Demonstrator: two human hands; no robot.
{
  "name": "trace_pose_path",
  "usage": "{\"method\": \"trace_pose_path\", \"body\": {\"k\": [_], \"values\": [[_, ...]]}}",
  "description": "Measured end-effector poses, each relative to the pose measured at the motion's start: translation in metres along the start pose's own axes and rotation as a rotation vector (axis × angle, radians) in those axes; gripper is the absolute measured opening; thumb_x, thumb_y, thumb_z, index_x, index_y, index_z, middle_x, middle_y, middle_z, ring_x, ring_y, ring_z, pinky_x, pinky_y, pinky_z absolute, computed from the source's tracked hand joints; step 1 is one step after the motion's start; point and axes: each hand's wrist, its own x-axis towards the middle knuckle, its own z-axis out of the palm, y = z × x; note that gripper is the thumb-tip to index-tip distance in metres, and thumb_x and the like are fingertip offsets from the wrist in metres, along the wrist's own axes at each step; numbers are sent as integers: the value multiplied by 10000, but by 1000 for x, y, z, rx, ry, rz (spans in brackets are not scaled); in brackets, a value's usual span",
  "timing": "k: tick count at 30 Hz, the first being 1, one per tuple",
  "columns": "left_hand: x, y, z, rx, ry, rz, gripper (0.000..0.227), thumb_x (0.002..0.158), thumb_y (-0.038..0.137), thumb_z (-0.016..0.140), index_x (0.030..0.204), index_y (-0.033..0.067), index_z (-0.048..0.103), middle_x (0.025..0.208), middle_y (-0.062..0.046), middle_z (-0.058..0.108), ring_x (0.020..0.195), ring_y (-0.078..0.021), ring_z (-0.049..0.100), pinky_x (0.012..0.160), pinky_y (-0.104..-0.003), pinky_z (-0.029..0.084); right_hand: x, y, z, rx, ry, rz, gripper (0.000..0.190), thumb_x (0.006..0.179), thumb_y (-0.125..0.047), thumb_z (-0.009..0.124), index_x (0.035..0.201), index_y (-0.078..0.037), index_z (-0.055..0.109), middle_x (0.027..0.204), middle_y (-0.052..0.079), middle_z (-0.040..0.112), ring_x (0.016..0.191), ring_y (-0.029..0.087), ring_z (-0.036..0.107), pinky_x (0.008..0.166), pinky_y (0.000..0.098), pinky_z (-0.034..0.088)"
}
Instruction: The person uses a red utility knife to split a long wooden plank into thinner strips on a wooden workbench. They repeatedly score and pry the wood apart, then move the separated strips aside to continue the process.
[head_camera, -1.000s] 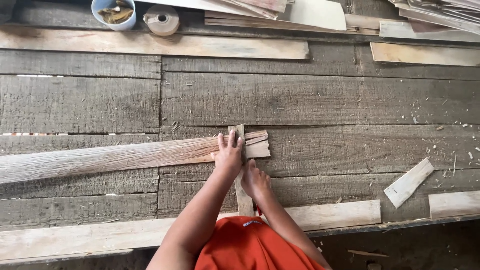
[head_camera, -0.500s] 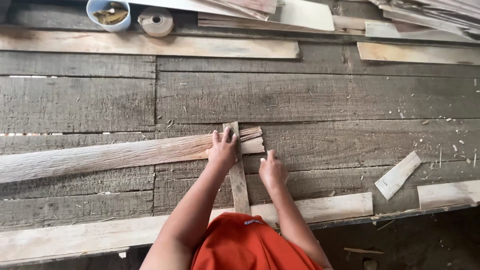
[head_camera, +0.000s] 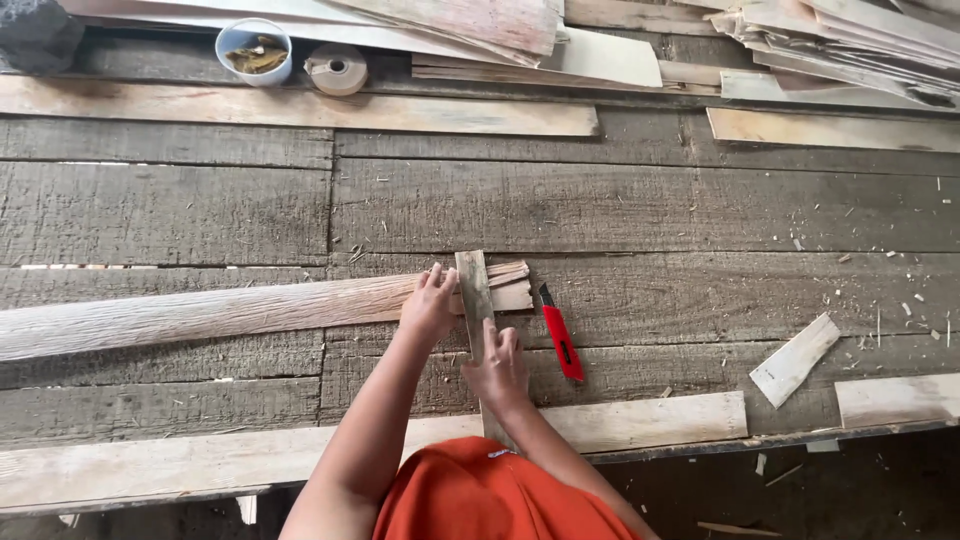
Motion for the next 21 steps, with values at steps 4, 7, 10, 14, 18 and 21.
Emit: {"method": "trace_pose_path", "body": {"k": [4, 7, 10, 14, 18, 21], "values": [[2, -1, 2, 174, 38, 39, 910, 678, 268, 854, 1492, 148, 467, 1450, -99, 513, 1343, -337, 458, 901, -477, 624, 15, 25, 21, -4, 260, -129, 803, 717, -249, 716, 1463, -137, 442, 1052, 137, 520, 918, 334, 652, 578, 470, 648], [11, -6, 12, 227, 84, 33, 685, 679, 247, 826, 1326, 185, 609, 1304, -24, 569, 1226, -284, 510, 851, -440, 596, 33, 27, 3, 67, 527, -237, 778, 649, -120, 729, 1400, -65, 534, 1032, 202, 552, 898, 430, 631, 632, 553, 584], [14, -10, 7, 262, 105, 76, 628, 649, 306, 806, 1251, 250, 634, 1249, 1, 558, 1211, -286, 486, 880, -432, 515, 81, 63, 3, -119, 791, -254, 762, 589, -132, 723, 1344, -133, 623, 1020, 136, 558, 903, 365, 620, 652, 495, 599], [6, -7, -2, 204, 69, 56, 690, 679, 188, 733, 1345, 222, 555, 1327, -46, 514, 1285, -332, 447, 972, -482, 462, 114, 102, 15, -208, 660, -123, 543, 734, -143, 752, 1258, -205, 625, 1181, 102, 568, 1058, 341, 599, 786, 467, 572], [-24, 4, -16, 179, 84, 32, 737, 796, 213, 762, 1478, 218, 481, 1534, -103, 392, 1447, -373, 321, 1129, -578, 368, 105, 106, 58, -46, 413, -284, 289, 823, -119, 697, 1081, -242, 658, 1039, -9, 613, 1002, 246, 669, 801, 383, 588], [-27, -6, 44, 80, 530, 128, 457, 752, 172, 762, 1193, 177, 645, 1109, -74, 542, 1027, -322, 573, 772, -449, 526, 91, 77, 47, -316, 510, -294, 466, 740, -84, 760, 1166, -243, 659, 1260, 44, 555, 1181, 293, 562, 860, 449, 568]]}}
